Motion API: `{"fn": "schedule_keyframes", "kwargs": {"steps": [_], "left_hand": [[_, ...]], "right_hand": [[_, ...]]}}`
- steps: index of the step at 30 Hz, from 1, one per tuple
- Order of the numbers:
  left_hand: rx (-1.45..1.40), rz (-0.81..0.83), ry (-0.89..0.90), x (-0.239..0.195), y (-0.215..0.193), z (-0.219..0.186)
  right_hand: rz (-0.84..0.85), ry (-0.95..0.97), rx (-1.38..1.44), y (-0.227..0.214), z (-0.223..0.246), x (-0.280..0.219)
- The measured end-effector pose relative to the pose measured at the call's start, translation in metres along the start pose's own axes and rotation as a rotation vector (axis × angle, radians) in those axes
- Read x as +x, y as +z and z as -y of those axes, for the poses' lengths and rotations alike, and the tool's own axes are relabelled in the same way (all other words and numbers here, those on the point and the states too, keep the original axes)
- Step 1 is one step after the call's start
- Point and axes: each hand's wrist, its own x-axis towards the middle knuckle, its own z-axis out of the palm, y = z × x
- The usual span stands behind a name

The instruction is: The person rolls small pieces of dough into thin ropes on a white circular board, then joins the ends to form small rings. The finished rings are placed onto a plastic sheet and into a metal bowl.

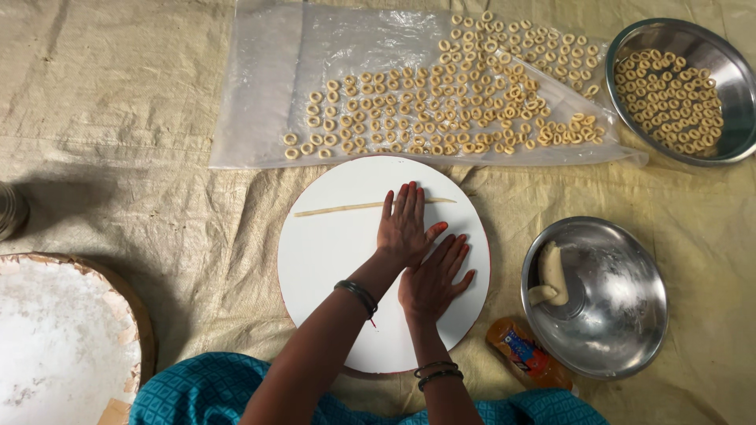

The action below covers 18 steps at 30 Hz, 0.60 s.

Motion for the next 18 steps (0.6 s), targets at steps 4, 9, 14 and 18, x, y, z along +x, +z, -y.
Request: {"fn": "schedule_keyframes", "kwargs": {"steps": [4, 9, 14, 18], "left_hand": [[0.001, 0.034, 0.053, -0.034, 0.001, -0.010], [-0.042, 0.035, 0.131, -0.058, 0.001, -0.024], [-0.030, 0.074, 0.031, -0.017, 0.000, -0.028], [-0.065, 0.029, -0.090, 0.025, -0.002, -0.022]], "right_hand": [[0.198, 0.011, -0.015, -0.012, -0.002, -0.004], [-0.176, -0.086, -0.133, -0.011, -0.002, -0.010], [0.130, -0.044, -0.116, -0.012, -0.003, -0.008], [-0.037, -0.033, -0.060, -0.016, 0.004, -0.004]]}}
